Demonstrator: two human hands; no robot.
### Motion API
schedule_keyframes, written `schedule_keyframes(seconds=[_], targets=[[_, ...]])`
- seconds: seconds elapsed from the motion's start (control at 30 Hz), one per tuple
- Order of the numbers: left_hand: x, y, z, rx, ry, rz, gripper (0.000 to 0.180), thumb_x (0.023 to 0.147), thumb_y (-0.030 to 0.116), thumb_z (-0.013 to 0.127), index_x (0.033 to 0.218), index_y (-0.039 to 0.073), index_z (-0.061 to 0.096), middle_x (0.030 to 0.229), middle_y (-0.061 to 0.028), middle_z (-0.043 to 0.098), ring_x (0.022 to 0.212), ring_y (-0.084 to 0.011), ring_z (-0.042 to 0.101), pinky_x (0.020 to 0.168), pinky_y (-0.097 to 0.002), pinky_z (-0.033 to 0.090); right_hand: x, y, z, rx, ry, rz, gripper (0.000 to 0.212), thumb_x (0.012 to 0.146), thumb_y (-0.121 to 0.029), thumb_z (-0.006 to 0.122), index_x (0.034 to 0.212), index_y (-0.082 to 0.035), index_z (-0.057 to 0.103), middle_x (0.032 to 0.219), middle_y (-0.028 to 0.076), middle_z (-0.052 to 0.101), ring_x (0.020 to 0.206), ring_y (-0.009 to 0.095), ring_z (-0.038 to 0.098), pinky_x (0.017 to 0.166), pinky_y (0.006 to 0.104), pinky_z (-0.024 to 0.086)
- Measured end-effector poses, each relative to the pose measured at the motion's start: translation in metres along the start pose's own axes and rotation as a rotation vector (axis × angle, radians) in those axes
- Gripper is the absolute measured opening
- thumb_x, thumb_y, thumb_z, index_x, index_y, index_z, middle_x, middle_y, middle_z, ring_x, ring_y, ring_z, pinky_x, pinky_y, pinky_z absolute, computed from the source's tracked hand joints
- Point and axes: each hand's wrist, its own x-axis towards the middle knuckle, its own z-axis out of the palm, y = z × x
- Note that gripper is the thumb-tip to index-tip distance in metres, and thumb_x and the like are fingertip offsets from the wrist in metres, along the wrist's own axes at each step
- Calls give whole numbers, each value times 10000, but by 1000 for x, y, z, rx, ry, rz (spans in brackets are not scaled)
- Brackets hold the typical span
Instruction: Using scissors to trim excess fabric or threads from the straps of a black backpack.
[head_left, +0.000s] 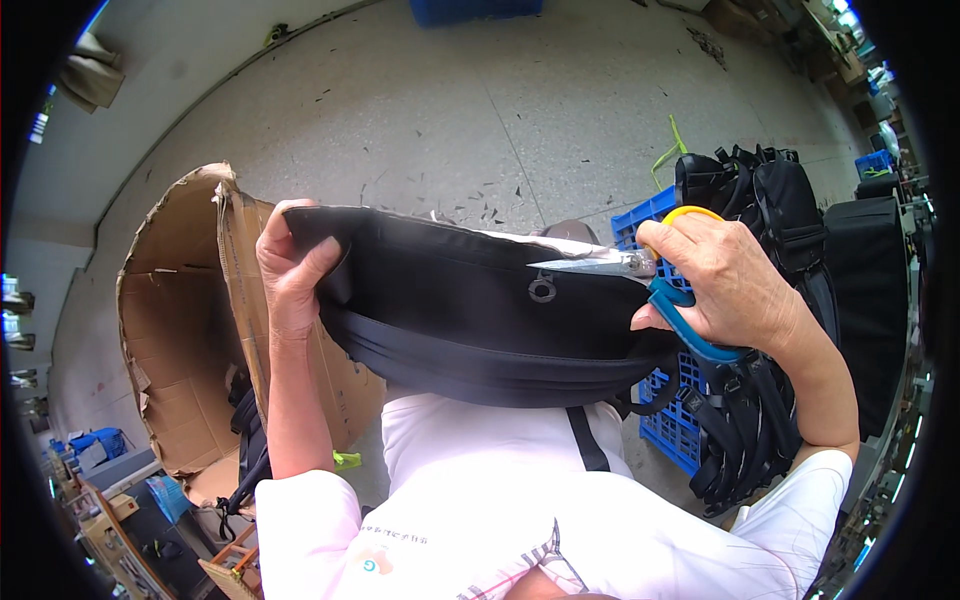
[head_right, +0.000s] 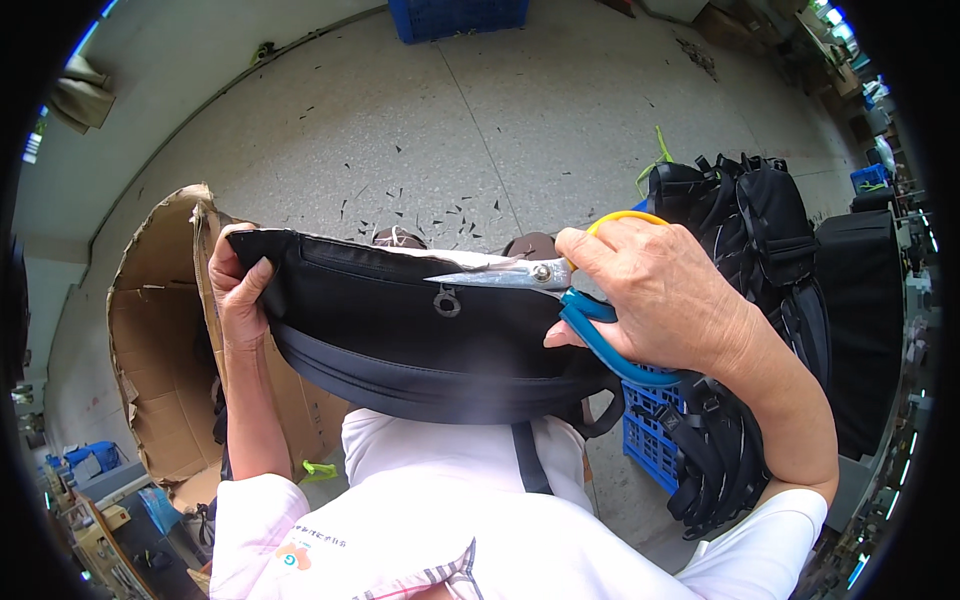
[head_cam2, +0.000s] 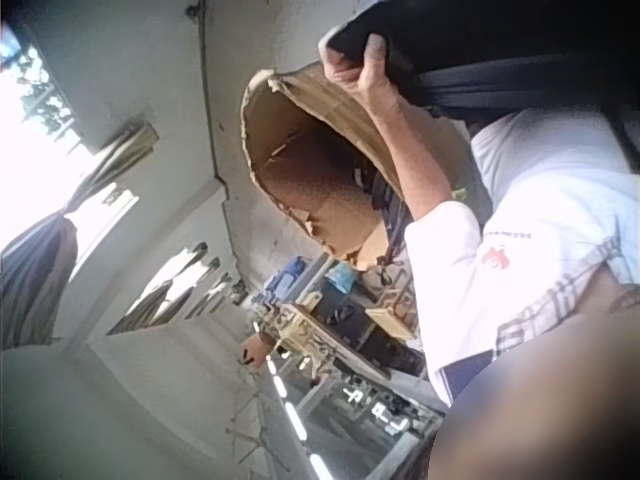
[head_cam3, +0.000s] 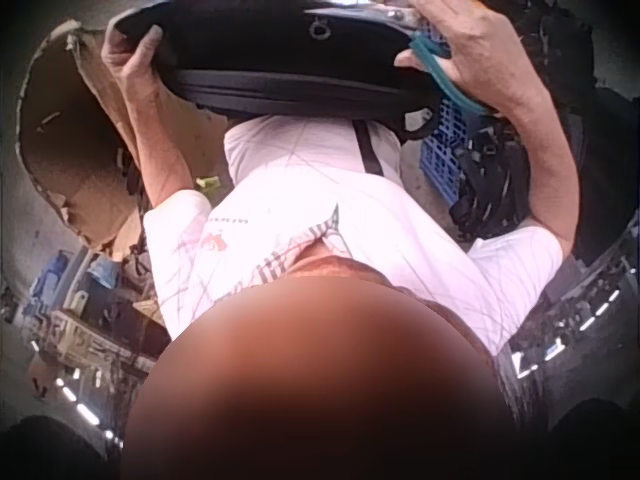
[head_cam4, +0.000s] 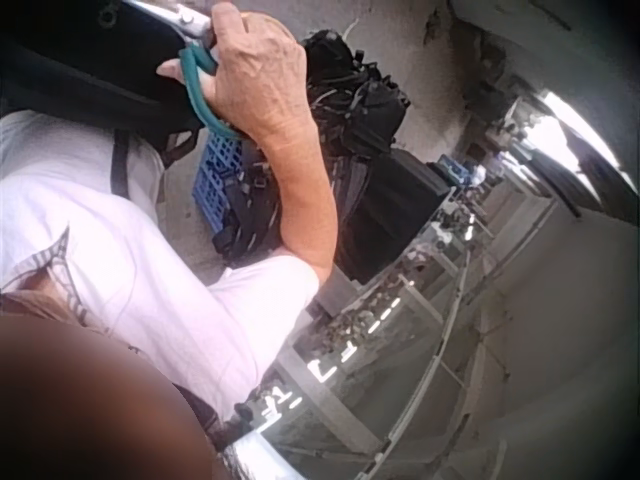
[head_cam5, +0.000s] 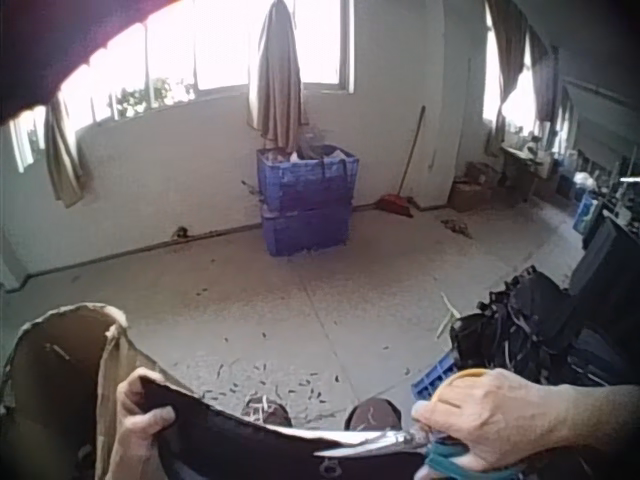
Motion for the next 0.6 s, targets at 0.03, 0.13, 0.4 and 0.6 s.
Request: schedule_keyframes(seconds=[0.03,0.13,0.4,0.6], targets=[[-1,0,-1,-14,4,-9,293,698,9,712,940,42,550,834,-9,580,783,-105,551,749,-223,453,0,0,0,1,0,-3,598,714,-535,646,939,11,554,707,137,565,687,254,594,615,332,484],[-3,-3,-2,-25,19,-14,302,696,15,716,945,42,546,834,-12,580,783,-105,549,746,-224,453,0,2,5,10,-79,19,557,733,-524,634,889,5,550,646,115,549,611,238,587,571,322,481],[-2,-6,-5,-44,10,-27,309,691,51,733,932,43,541,830,-8,576,769,-95,537,729,-214,439,1,1,9,140,2,21,528,721,-504,654,863,-8,547,614,94,548,548,235,573,525,315,469],[-1,-5,-3,-48,7,-23,316,686,81,747,918,45,535,801,8,549,746,-87,517,705,-209,424,18,0,13,101,107,-78,543,729,-503,650,911,-1,556,626,107,555,576,243,578,529,325,466]])
